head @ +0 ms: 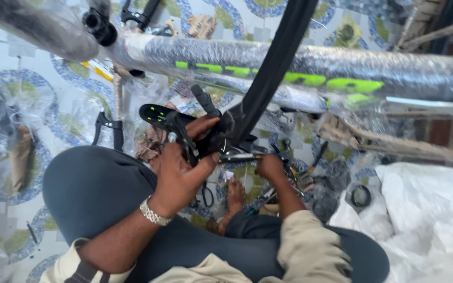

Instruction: The person sits on the floor and uses a wrench and pliers to attach a black plastic fender to a bicycle frame. They handle tools and bike components on a tiled floor covered with plastic wrap.

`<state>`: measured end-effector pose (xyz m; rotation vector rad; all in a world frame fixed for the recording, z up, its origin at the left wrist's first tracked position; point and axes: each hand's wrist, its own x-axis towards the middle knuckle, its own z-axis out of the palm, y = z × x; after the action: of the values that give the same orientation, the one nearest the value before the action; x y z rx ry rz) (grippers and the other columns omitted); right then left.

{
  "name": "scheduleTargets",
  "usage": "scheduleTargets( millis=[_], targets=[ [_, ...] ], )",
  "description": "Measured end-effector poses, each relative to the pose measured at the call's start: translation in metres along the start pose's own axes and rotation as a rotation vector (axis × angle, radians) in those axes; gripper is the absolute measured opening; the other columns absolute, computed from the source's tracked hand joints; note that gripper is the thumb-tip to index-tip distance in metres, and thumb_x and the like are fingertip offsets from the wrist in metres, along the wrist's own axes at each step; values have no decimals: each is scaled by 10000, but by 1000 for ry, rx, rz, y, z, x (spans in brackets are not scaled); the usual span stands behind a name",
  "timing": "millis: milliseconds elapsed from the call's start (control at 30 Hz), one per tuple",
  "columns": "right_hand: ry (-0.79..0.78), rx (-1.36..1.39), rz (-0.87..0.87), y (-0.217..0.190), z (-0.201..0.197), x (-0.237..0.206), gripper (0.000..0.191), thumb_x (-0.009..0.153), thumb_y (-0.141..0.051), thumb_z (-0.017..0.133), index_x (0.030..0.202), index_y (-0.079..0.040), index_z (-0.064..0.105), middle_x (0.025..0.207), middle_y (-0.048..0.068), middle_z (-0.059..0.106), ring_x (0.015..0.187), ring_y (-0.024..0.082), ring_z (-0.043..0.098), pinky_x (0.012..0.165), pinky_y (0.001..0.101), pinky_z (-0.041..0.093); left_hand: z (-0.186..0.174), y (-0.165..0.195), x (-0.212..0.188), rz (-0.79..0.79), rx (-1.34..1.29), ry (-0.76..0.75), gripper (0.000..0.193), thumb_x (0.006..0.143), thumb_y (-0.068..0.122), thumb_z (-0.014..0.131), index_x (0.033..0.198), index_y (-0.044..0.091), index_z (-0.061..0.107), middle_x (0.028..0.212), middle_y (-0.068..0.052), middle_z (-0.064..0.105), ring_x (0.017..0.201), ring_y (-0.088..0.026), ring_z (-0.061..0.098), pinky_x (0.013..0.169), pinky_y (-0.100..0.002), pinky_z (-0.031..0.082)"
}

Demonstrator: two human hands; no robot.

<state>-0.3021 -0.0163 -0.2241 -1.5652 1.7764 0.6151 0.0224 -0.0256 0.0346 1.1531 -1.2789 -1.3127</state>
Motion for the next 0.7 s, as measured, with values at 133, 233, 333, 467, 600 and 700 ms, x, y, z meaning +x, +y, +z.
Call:
scheduleTargets(
  millis=[133, 233, 333, 467, 600, 700],
  targets=[
    [282, 429, -182, -27, -115, -91, 172, 812, -162, 818, 949, -69, 771, 876, 83, 791, 770, 193, 753, 717, 357, 603, 0, 1, -1, -30, -166, -42, 585, 846, 102, 694, 1418, 32, 591, 1480, -189, 593, 1389, -273, 572, 1181, -378, 422],
    [429, 823, -422, -57, -166, -184, 213, 833, -73, 817, 1027, -42, 734, 935, 79, 774, 877, 155, 766, 788, 322, 630, 1, 2, -2, 57, -28, -57, 581, 839, 82, 703, 1408, 22, 605, 1498, -198, 592, 1431, -284, 548, 1191, -383, 397],
    [494, 1036, -721, -90, -183, -237, 242, 834, -12, 830, 1052, -7, 724, 998, 79, 766, 942, 150, 763, 859, 305, 637, 2, 1, -4, 97, -17, -88, 577, 845, 78, 693, 1411, 18, 598, 1517, -208, 569, 1451, -290, 528, 1184, -382, 398],
    [553, 944, -731, -116, -175, -251, 234, 832, -3, 841, 1039, 1, 732, 981, 80, 769, 919, 137, 766, 828, 276, 636, 2, -2, -8, 134, -33, -121, 571, 848, 75, 687, 1410, 19, 598, 1525, -209, 571, 1448, -290, 539, 1178, -380, 410],
    [572, 888, -649, -116, -158, -249, 212, 839, -12, 836, 1029, -3, 743, 942, 76, 786, 883, 137, 780, 750, 274, 628, 2, -6, -12, 110, -71, -158, 588, 839, 69, 688, 1417, 19, 587, 1534, -204, 548, 1427, -278, 543, 1158, -372, 420],
    [596, 945, -742, -118, -142, -245, 242, 845, -9, 834, 1056, 7, 716, 1037, 88, 758, 942, 148, 769, 810, 291, 646, 2, -7, -15, 113, -144, -225, 574, 858, 75, 666, 1421, 22, 570, 1520, -196, 562, 1382, -263, 562, 1124, -362, 454]
  ],
)
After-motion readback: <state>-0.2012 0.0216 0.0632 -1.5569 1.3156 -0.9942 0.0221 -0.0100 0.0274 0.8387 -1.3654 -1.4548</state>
